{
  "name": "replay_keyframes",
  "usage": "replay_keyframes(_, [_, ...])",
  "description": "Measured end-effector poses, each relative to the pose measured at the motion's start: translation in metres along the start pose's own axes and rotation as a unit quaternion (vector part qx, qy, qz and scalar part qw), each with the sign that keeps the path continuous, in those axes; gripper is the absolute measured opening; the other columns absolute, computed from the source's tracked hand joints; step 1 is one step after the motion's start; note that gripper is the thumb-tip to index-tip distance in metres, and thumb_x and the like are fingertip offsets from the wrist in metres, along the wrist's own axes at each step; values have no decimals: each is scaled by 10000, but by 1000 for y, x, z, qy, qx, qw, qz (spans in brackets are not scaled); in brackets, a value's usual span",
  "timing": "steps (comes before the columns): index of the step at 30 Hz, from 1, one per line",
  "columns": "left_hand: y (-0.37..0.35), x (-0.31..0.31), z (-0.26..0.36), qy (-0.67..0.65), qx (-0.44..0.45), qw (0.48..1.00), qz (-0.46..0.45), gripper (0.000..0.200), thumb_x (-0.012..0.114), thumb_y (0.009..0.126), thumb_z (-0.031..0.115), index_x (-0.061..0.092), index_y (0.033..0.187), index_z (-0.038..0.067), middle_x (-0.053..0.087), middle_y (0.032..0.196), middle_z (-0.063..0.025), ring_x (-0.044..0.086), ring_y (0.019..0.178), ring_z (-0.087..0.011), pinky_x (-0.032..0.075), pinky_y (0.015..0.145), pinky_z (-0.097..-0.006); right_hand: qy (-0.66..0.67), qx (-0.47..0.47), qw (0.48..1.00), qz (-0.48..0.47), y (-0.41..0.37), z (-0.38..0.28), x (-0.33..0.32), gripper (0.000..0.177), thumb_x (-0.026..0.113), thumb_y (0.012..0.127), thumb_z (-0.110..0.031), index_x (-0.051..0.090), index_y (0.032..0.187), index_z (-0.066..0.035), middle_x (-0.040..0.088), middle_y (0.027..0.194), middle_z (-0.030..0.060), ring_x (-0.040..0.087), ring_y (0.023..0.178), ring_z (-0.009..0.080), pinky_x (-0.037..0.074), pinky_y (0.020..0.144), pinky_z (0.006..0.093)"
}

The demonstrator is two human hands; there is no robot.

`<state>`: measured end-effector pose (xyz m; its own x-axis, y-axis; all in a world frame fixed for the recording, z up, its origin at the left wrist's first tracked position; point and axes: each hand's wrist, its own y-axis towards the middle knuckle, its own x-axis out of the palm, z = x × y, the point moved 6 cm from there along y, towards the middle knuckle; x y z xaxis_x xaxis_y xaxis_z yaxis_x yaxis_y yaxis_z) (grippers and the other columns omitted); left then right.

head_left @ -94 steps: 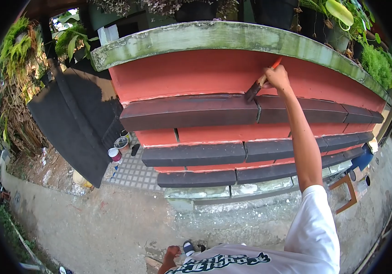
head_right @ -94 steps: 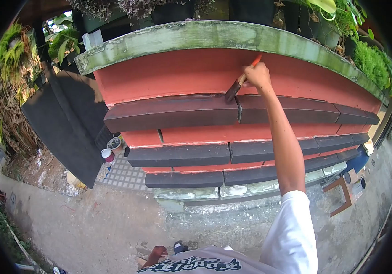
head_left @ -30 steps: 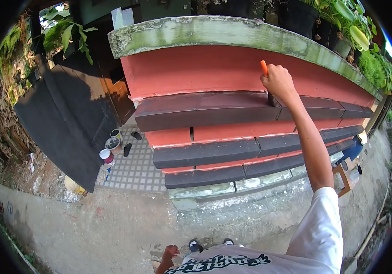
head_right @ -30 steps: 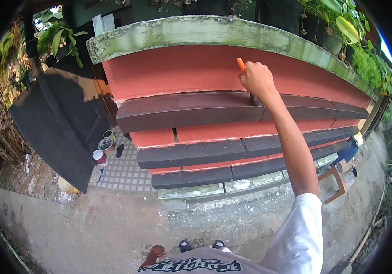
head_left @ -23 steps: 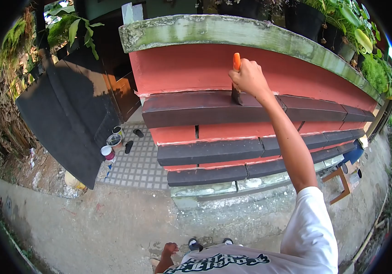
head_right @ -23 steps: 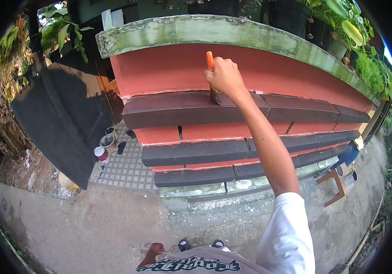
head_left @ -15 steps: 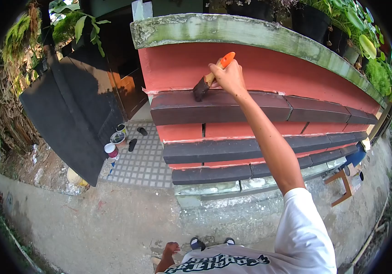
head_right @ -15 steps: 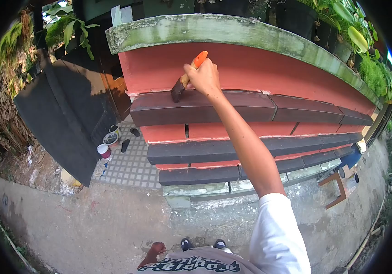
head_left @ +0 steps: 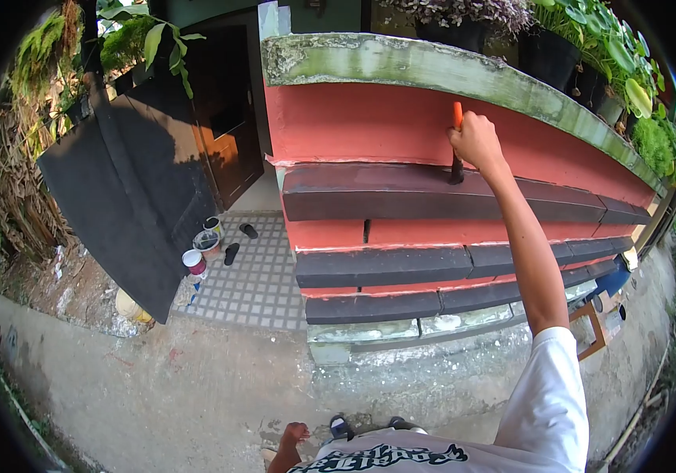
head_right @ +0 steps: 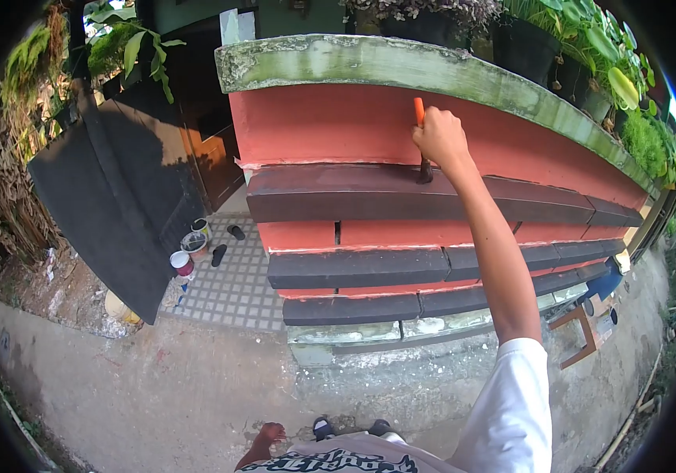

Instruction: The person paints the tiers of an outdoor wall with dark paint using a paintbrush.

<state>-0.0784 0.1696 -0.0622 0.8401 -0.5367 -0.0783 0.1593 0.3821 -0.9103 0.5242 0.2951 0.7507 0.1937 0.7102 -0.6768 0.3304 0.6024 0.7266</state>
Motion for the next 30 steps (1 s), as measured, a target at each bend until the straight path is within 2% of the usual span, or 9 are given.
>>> replay_keyframes(6, [-1,-5,-15,-25,8,1000,-11,203,592,915,238,664,961,54,725,898,-81,721,802,-214,541,673,-381,30,-196,980,-36,-21,-121,26,187,674,785,-147,687,784,39,693,774,277,697,776,474,581,753,533])
replay_keyframes(11, [-8,-5,-28,-41,1,999,20,196,585,916,237,668,938,60,716,866,-84,713,772,-217,526,648,-377,232,-73,970,-25,-17,-168,12,251,671,819,-201,668,741,37,693,701,248,717,747,434,586,741,491])
replay_keyframes(12, [-8,-4,-30,-45,3,999,23,196,583,916,237,667,939,62,715,865,-84,713,770,-218,524,648,-377,283,-31,958,-31,-16,-164,12,270,671,828,-217,666,736,36,694,687,242,722,741,426,587,742,480])
replay_keyframes(13, [-10,-2,-35,-50,-5,999,22,198,581,919,239,667,946,62,715,866,-82,714,774,-218,524,651,-376,343,-10,938,-50,-12,-155,26,304,668,859,-236,669,725,37,710,663,203,748,673,341,606,716,409])
replay_keyframes(17, [-18,5,-42,-50,-24,998,25,207,570,930,244,664,973,66,716,867,-74,716,784,-216,526,660,-371,413,106,897,-112,-23,-104,45,280,646,868,-192,674,717,43,741,688,169,741,563,197,614,643,316])
replay_keyframes(24, [-10,17,-40,-20,-26,999,11,192,562,942,237,657,988,77,717,886,-66,713,787,-212,525,673,-373,310,118,939,-86,-32,23,12,289,651,850,-213,667,706,38,723,638,157,730,537,220,608,661,338])
replay_keyframes(26, [-13,24,-30,-10,-22,999,23,187,563,943,233,658,980,77,717,890,-65,709,780,-212,525,670,-371,268,136,948,-100,-37,47,-14,296,673,838,-226,654,738,51,726,687,197,749,615,282,614,704,375])
replay_keyframes(29, [-28,36,-18,-8,0,999,39,183,565,939,229,659,976,77,716,890,-65,708,777,-214,526,671,-376,82,48,995,28,-31,83,-43,296,703,838,-246,667,843,47,710,819,281,729,826,438,607,746,478])
replay_keyframes(30, [-30,40,-16,-12,12,999,45,182,566,937,228,660,975,76,716,888,-66,709,777,-216,527,672,-378,55,37,997,31,-32,82,-52,276,700,837,-234,673,845,41,711,812,274,728,818,440,605,741,487])
